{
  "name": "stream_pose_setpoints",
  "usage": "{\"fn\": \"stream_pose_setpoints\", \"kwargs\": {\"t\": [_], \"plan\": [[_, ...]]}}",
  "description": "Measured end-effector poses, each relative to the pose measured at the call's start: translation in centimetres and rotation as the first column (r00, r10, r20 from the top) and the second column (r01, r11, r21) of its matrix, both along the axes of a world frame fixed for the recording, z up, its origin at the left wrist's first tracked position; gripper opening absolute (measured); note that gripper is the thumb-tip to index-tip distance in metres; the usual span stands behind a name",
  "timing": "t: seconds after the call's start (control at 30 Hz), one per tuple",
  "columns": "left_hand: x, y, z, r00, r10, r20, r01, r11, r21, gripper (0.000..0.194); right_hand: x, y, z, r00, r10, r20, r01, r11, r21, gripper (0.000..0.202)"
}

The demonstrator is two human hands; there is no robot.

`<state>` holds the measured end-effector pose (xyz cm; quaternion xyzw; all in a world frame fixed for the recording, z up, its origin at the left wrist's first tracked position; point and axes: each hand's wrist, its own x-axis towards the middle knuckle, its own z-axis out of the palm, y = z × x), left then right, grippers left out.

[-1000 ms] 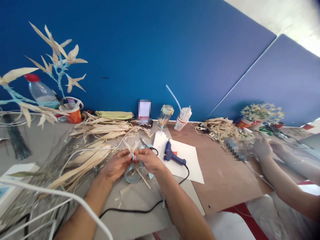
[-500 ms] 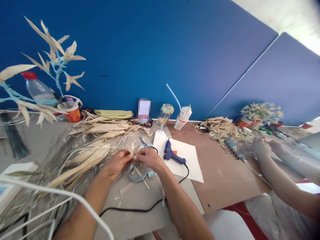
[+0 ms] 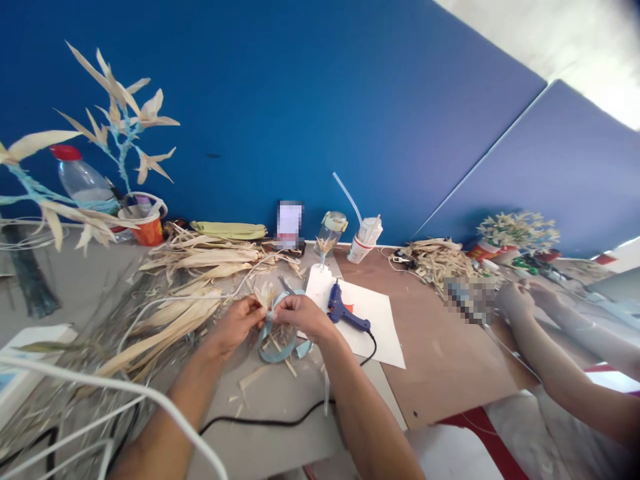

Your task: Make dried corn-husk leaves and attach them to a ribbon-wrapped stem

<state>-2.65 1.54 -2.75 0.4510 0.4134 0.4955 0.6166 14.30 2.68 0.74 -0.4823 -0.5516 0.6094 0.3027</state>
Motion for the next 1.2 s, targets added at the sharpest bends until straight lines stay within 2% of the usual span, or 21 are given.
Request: {"fn": "stream_pose_setpoints", "kwargs": {"t": [0.07, 0.13, 0.27, 0.4, 0.47, 0.53, 0.63, 0.77, 0.87, 0.93, 1.0, 1.1, 1.2], "plan": [[-0.1, 0.0, 0.2, 1.000, 0.014, -0.009, -0.014, 1.000, 0.018, 0.014, 0.4, 0.2, 0.2, 0.997, 0.008, -0.075, -0.010, 1.000, -0.026, 0.010], [-0.3, 0.0, 0.4, 0.999, 0.014, -0.028, -0.013, 0.999, 0.034, 0.016, 0.8, 0.4, 0.5, 0.997, -0.015, -0.071, 0.014, 1.000, -0.007, 0.010], [-0.4, 0.0, 0.7, 0.998, -0.008, -0.064, 0.011, 0.999, 0.046, 0.019, 1.9, 0.3, 1.5, 0.989, -0.124, 0.086, 0.109, 0.982, 0.156, 0.022], [-0.3, -0.2, 1.0, 0.995, -0.011, -0.104, 0.017, 0.999, 0.051, 0.022, 5.4, -0.5, 2.3, 0.921, -0.236, 0.309, 0.119, 0.928, 0.353, 0.030], [-0.3, -0.3, 1.1, 0.994, -0.015, -0.112, 0.021, 0.998, 0.052, 0.023, 7.9, -1.2, 2.1, 0.818, -0.343, 0.461, 0.134, 0.894, 0.427, 0.027], [-0.2, -0.4, 1.2, 0.991, -0.028, -0.129, 0.035, 0.998, 0.046, 0.025, 10.4, -1.8, 1.5, 0.675, -0.399, 0.620, 0.117, 0.888, 0.445, 0.028], [0.0, -0.3, 1.4, 0.986, -0.029, -0.162, 0.037, 0.998, 0.048, 0.026, 13.2, -2.4, 0.4, 0.485, -0.445, 0.753, 0.121, 0.887, 0.446, 0.036], [0.0, 0.0, 1.6, 0.983, -0.023, -0.184, 0.030, 0.999, 0.036, 0.029, 13.8, -2.3, -0.2, 0.293, -0.366, 0.883, -0.016, 0.922, 0.387, 0.043], [-0.2, 0.1, 1.4, 0.984, -0.020, -0.177, 0.028, 0.999, 0.041, 0.030, 13.1, -1.8, 0.1, 0.193, -0.288, 0.938, -0.149, 0.936, 0.318, 0.040], [-0.3, 0.2, 1.2, 0.987, -0.017, -0.161, 0.025, 0.998, 0.050, 0.030, 12.8, -1.6, 0.1, 0.183, -0.234, 0.955, -0.194, 0.943, 0.269, 0.040], [-0.3, 0.1, 1.0, 0.991, 0.000, -0.132, 0.006, 0.999, 0.045, 0.030, 12.9, -1.5, -0.1, 0.228, -0.195, 0.954, -0.232, 0.940, 0.248, 0.045], [-0.1, -0.1, 1.0, 0.996, 0.040, -0.074, -0.041, 0.999, -0.002, 0.033, 13.7, -1.3, -1.0, 0.351, -0.181, 0.919, -0.283, 0.915, 0.288, 0.049], [0.2, -0.3, 1.2, 0.997, 0.071, 0.005, -0.070, 0.997, -0.040, 0.037, 14.8, -1.2, -1.5, 0.522, -0.259, 0.813, -0.220, 0.880, 0.422, 0.044]]}}
